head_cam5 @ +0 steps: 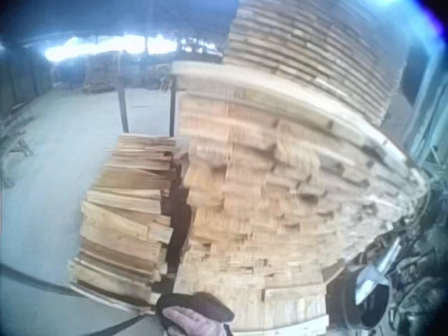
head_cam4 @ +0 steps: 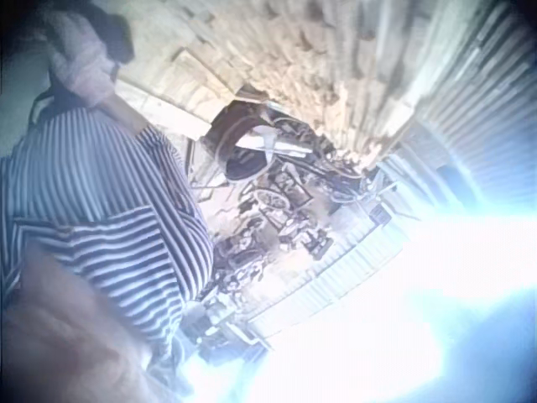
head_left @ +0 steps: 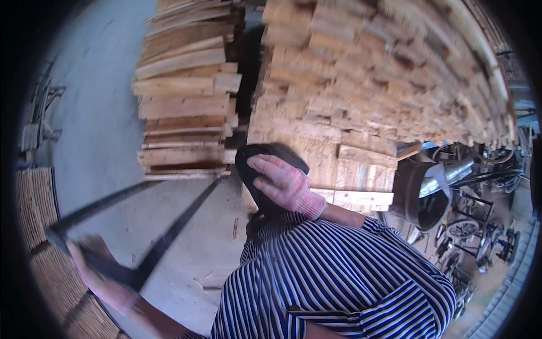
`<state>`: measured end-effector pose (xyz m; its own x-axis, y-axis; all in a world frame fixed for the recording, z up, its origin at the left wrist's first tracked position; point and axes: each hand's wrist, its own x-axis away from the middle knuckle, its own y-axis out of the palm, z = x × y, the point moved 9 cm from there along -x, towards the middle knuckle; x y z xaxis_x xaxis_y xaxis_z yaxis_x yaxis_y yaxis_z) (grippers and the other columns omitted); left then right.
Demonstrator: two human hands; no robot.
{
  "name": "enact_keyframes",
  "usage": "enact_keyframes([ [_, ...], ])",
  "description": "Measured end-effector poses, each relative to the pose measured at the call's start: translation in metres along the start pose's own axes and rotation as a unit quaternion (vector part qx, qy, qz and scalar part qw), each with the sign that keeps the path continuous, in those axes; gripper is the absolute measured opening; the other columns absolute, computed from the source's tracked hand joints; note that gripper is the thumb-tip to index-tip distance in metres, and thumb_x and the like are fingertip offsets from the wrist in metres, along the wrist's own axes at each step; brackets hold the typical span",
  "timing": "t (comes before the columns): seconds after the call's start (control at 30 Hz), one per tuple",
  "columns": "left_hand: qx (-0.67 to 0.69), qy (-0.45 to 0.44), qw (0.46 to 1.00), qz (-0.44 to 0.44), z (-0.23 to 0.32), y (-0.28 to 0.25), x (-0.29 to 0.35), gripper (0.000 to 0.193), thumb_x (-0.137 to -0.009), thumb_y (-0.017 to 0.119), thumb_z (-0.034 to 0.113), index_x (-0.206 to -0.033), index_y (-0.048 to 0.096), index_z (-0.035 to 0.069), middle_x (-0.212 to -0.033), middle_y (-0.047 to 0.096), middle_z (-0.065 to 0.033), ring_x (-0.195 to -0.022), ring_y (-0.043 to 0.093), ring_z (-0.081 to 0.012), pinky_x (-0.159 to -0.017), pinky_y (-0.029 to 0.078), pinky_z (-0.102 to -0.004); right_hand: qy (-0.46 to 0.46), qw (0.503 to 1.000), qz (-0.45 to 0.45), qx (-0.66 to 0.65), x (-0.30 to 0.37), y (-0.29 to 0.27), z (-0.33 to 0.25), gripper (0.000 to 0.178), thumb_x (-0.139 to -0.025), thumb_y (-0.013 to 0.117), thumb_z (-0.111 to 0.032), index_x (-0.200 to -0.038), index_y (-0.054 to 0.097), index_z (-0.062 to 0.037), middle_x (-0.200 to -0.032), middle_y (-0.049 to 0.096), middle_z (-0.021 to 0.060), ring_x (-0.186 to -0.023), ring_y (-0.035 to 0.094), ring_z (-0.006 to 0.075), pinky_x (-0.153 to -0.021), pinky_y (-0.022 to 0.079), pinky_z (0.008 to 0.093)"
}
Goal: The person stacks wooden planks by hand, picking them up from a pile and arranging them into a neat stack. The person wears pink gloves and handles the planks one by one or in small groups, aligning them carefully.
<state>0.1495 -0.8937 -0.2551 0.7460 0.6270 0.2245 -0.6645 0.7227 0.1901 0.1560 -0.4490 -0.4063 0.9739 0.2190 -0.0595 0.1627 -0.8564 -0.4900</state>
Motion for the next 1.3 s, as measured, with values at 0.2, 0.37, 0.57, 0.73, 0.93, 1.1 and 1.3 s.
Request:
enact_keyframes([
  [0.2,0.023,0.043,0.999,-0.016,-0.015,-0.007,-0.014,0.025,-0.089,0.081,0.03,-0.089,0.062,0.013,-0.073,0.064,-0.0041,-0.066,0.065,-0.0197,-0.064,0.054,-0.0338,-0.035,0.992,-0.101,-0.061,0.08,0.099,-0.043,0.055,-0.095,0.066,-0.022,-0.146,0.052,-0.0051,-0.14,0.057,0.0193,-0.13,0.056,0.0341,-0.11,0.046,0.0384],
  [0.37,0.094,0.043,0.994,0.03,-0.011,-0.01,0.004,0.033,-0.084,0.085,0.031,-0.084,0.058,0.013,-0.071,0.059,-0.0041,-0.059,0.059,-0.0203,-0.058,0.053,-0.0385,-0.039,0.994,-0.033,-0.097,0.069,0.113,-0.103,0.064,-0.099,0.065,-0.036,-0.154,0.042,-0.0112,-0.141,0.056,0.0209,-0.127,0.06,0.0351,-0.104,0.05,0.0395],
  [0.57,0.161,0.079,0.982,0.061,-0.004,-0.016,0.015,0.039,-0.087,0.083,0.024,-0.104,0.058,0.0,-0.081,0.061,-0.0101,-0.061,0.059,-0.0205,-0.053,0.053,-0.0376,-0.125,0.974,0.077,-0.174,-0.019,0.182,-0.099,0.051,-0.106,0.056,-0.03,-0.149,0.049,-0.0048,-0.147,0.055,0.0198,-0.138,0.052,0.03,-0.113,0.041,0.033],
  [0.73,-0.004,0.097,0.991,0.095,-0.016,-0.013,0.003,0.071,-0.084,0.084,0.043,-0.118,0.061,-0.015,-0.114,0.068,-0.0186,-0.098,0.062,-0.0253,-0.095,0.049,-0.0369,0.255,0.83,0.074,-0.49,-0.065,0.261,0.018,0.057,-0.098,0.067,-0.043,-0.133,0.063,0.0011,-0.127,0.068,0.0154,-0.118,0.063,0.0235,-0.099,0.05,0.0344],
  [0.93,0.129,0.055,0.99,-0.012,0.016,-0.032,0.019,0.071,-0.091,0.079,0.039,-0.138,0.052,-0.007,-0.134,0.059,-0.0146,-0.12,0.056,-0.0225,-0.105,0.048,-0.0384,-0.306,0.934,0.142,0.12,-0.012,0.257,-0.081,0.06,-0.092,0.056,0.003,-0.149,0.041,0.0002,-0.138,0.057,0.0243,-0.127,0.057,0.0407,-0.111,0.045,0.0464],
  [1.1,0.062,0.167,0.978,-0.105,-0.005,-0.04,0.024,0.092,-0.096,0.071,0.044,-0.159,0.023,-0.003,-0.158,0.037,-0.0211,-0.141,0.043,-0.0303,-0.118,0.038,-0.0443,-0.171,0.961,0.176,0.129,-0.02,0.25,0.017,0.069,-0.092,0.058,-0.005,-0.157,0.034,-0.0103,-0.127,0.063,0.0233,-0.11,0.064,0.0428,-0.093,0.055,0.0477],
  [1.3,-0.185,0.252,0.933,0.176,0.006,-0.174,-0.104,0.096,-0.093,0.076,0.036,-0.16,0.017,0.001,-0.163,0.03,-0.0225,-0.145,0.039,-0.0319,-0.12,0.036,-0.044,0.094,0.985,0.142,0.006,-0.011,0.296,0.02,0.046,-0.098,0.054,-0.021,-0.141,0.039,-0.0124,-0.115,0.063,0.0185,-0.105,0.063,0.0368,-0.089,0.054,0.0452],
])
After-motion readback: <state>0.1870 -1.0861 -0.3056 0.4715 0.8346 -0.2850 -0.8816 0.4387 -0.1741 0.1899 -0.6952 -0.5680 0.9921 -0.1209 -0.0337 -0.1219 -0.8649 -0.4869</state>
